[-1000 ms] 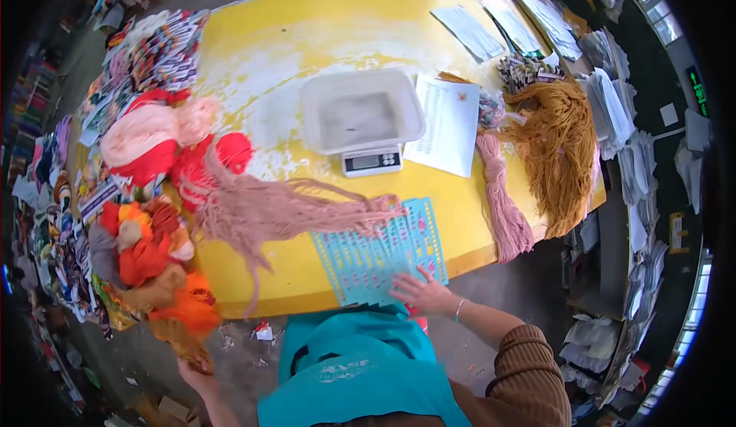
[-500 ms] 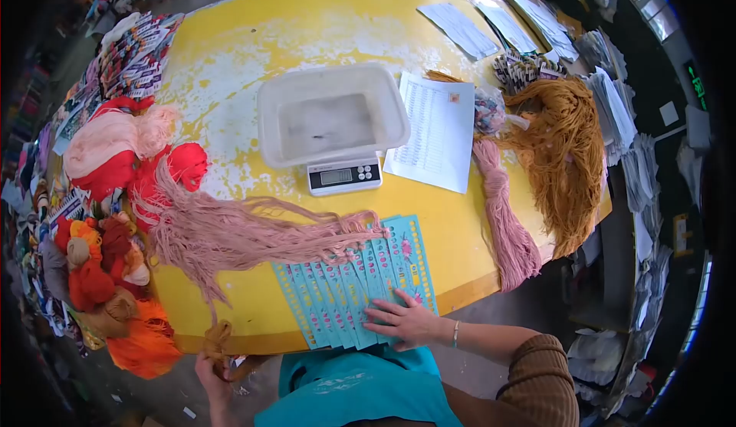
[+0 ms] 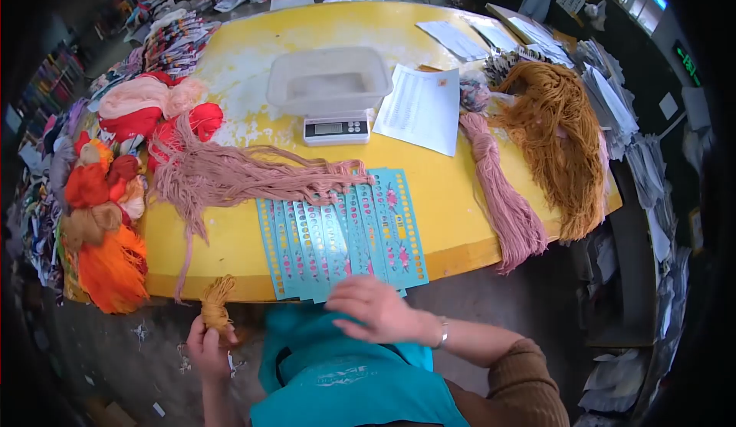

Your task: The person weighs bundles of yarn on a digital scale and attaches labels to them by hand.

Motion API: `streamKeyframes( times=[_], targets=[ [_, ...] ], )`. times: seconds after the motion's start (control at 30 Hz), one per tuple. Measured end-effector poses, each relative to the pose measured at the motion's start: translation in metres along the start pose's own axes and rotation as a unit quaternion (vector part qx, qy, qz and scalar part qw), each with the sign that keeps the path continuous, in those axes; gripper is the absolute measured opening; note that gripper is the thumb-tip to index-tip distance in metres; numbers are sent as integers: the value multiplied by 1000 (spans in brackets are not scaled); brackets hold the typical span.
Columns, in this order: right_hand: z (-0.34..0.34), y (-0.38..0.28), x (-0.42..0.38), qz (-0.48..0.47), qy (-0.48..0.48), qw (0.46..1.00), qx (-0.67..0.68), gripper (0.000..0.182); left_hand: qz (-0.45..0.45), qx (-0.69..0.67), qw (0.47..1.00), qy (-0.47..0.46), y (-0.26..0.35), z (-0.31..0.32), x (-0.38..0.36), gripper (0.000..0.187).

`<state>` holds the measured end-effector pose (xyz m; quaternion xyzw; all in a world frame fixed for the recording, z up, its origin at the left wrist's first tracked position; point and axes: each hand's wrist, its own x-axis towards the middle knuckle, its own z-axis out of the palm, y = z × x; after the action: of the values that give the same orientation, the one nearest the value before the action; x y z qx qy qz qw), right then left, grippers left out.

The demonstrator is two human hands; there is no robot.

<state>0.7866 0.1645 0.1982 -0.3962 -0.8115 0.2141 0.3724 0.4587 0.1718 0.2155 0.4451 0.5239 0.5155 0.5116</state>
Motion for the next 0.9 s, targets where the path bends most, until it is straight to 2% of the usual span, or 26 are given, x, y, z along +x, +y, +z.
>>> streamKeyframes(
  times=[0.03,0.1,0.2,0.27,0.33,0.37,0.43,0.5,0.53,0.6,0.67,0.8,0.87,0.9],
  targets=[
    [13,-13,5,7,-1,997,77,25,14,-6,1000,-6,8,11,-7,23],
    [37,-36,22,27,4,976,214,30,38,2,998,-45,23,32,-22,26],
    [61,-68,44,85,32,939,333,44,102,48,991,-78,32,55,-39,25],
    [77,-70,48,72,47,937,340,42,116,78,988,-70,21,47,-42,24],
    [88,-69,54,46,105,920,374,32,273,294,915,-46,19,38,-33,26],
    [91,-66,53,47,105,920,374,32,273,294,915,-46,22,37,-31,26],
    [95,-56,51,172,36,903,393,24,311,382,870,23,35,41,-30,30],
    [95,-51,54,208,-17,864,458,21,361,389,847,-34,38,43,-21,32],
    [92,-51,57,212,-38,848,485,20,351,421,832,-84,40,44,-17,33],
    [87,-49,61,193,-24,835,514,23,334,425,836,-97,34,44,-4,33],
    [84,-44,65,238,-64,791,561,24,302,429,846,-98,38,47,5,35],
    [89,-38,65,244,-23,801,546,24,249,412,869,-116,35,43,15,39],
    [82,-38,70,245,-17,842,481,26,235,407,877,-102,27,38,17,46],
    [84,-37,70,246,-17,841,481,26,235,407,877,-102,26,39,18,46]
  ],
)
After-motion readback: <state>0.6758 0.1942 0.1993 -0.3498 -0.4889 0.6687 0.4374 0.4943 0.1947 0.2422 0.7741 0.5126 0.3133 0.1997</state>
